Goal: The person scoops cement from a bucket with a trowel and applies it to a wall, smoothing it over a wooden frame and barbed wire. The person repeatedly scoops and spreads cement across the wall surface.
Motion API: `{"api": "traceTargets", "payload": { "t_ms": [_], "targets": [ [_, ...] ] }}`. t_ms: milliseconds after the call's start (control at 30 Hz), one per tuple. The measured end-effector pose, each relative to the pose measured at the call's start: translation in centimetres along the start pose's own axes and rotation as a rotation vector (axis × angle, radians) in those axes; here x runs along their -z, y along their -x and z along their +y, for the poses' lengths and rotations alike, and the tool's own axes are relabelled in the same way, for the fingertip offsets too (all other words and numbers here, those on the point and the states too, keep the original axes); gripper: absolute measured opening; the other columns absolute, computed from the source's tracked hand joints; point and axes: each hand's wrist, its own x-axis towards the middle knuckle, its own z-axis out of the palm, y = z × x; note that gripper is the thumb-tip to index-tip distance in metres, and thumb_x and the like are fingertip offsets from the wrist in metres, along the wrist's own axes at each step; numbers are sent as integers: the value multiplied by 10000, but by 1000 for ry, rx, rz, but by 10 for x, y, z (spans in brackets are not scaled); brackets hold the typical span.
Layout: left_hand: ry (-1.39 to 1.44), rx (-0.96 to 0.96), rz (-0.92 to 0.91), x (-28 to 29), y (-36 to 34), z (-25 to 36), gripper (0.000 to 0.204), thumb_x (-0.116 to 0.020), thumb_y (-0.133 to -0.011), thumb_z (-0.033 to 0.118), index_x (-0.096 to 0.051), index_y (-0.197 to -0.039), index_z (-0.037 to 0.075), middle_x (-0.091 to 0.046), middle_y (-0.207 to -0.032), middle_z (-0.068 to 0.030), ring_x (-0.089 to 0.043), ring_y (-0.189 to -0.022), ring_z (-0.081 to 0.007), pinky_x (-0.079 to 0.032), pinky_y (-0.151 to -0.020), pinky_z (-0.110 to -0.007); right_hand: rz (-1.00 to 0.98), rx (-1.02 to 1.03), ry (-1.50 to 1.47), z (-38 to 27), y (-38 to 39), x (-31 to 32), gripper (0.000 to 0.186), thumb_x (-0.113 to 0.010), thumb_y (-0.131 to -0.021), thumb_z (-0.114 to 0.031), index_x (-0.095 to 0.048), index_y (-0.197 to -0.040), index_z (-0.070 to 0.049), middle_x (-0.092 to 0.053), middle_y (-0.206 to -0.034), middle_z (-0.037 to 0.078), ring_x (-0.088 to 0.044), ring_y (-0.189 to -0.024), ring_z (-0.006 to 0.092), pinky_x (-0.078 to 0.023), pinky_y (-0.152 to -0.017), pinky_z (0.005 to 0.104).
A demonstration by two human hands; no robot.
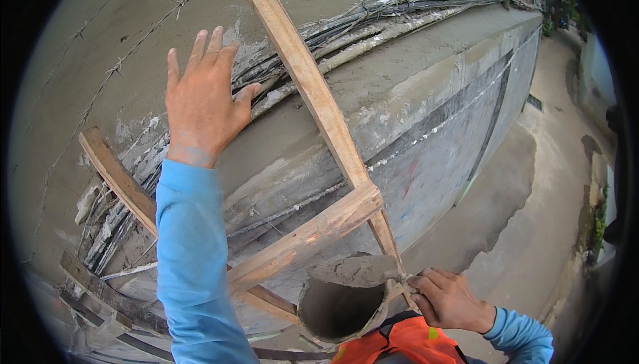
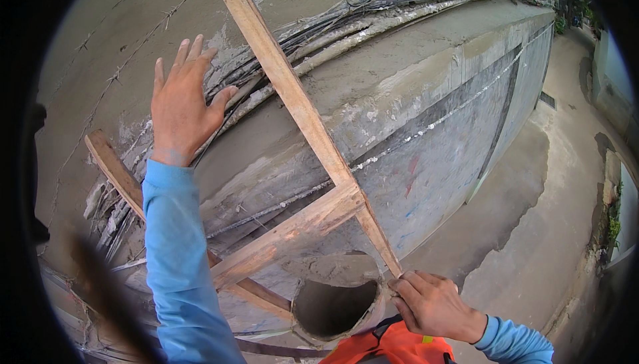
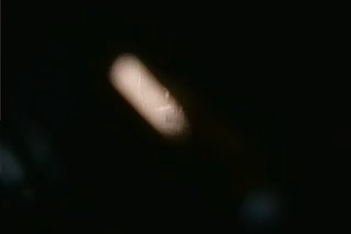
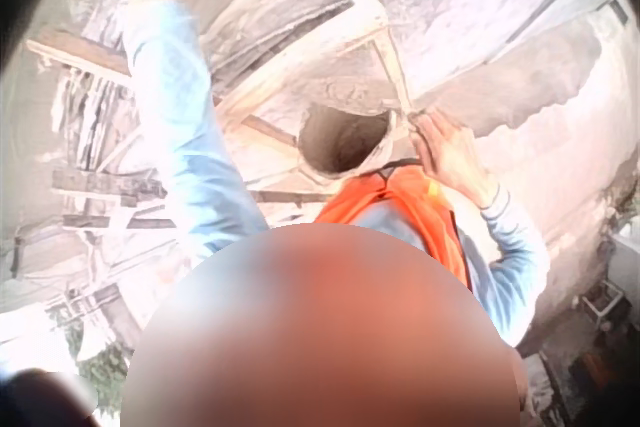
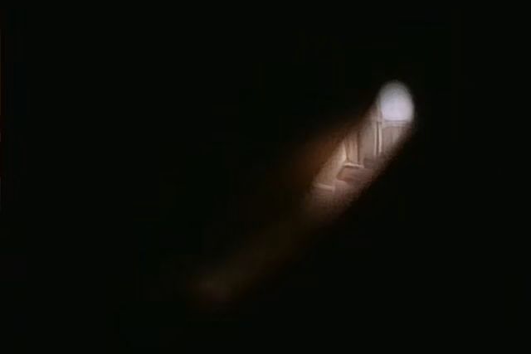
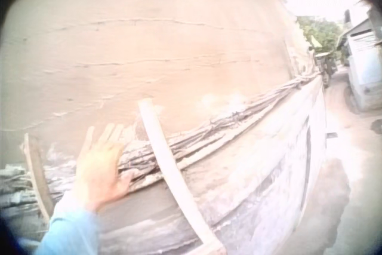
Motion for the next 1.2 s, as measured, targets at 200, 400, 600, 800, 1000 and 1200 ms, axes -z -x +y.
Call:
{"api": "traceTargets", "payload": {
  "t_ms": [200, 400, 600, 800, 1000, 1200],
  "targets": [
    [803, 525, 485, 58, 199, 39, 177, -701, -1070, 135, -686, -969, -9, -753, -970, -168, -669, -783, -192, -531, -694, -323, -215, -25, 184, 35, 32, -79, 217, -752, -902, -167, -681, -1067, -45, -650, -916, 97, -718, -835, 291, -574, -660, 455],
    [525, 934, 41, 94, 379, 153, 166, -769, -963, 94, -648, -1025, -1, -668, -988, -145, -619, -954, -322, -489, -925, -464, -255, -44, 154, 37, 40, -94, 251, -771, -893, -178, -672, -1073, -34, -657, -973, 121, -715, -858, 311, -575, -689, 452],
    [656, 1393, -201, 101, 458, 242, 457, -833, -916, 110, -590, -1289, 8, -589, -1294, -159, -522, -1182, -312, -440, -1035, -454, -415, -19, 187, 35, 36, -93, 252, -767, -899, -172, -677, -1085, -29, -658, -973, 124, -717, -855, 314, -588, -711, 454],
    [1330, 2382, -421, 77, 504, 246, 418, -793, -873, -9, -639, -1261, 16, -679, -1150, -49, -634, -1058, -202, -504, -974, -355, -316, 20, 178, 34, 16, -73, 278, -781, -908, -176, -695, -1111, -7, -694, -968, 130, -733, -840, 305, -604, -713, 427],
    [1410, 2219, -108, 67, 504, 255, 425, -671, -811, -112, -651, -1214, 25, -737, -1120, -72, -692, -969, -198, -540, -890, -323, -396, 72, 238, 46, 3, -59, 309, -786, -925, -181, -692, -1160, -4, -705, -974, 150, -734, -802, 321, -611, -684, 424],
    [1444, 2194, -23, 69, 507, 257, 463, -676, -815, -98, -626, -1263, 7, -741, -1148, -88, -711, -986, -211, -556, -891, -329, -243, 137, 207, 51, 10, -60, 260, -761, -946, -202, -676, -1116, -23, -686, -923, 132, -733, -761, 321, -603, -645, 420]
  ]
}}
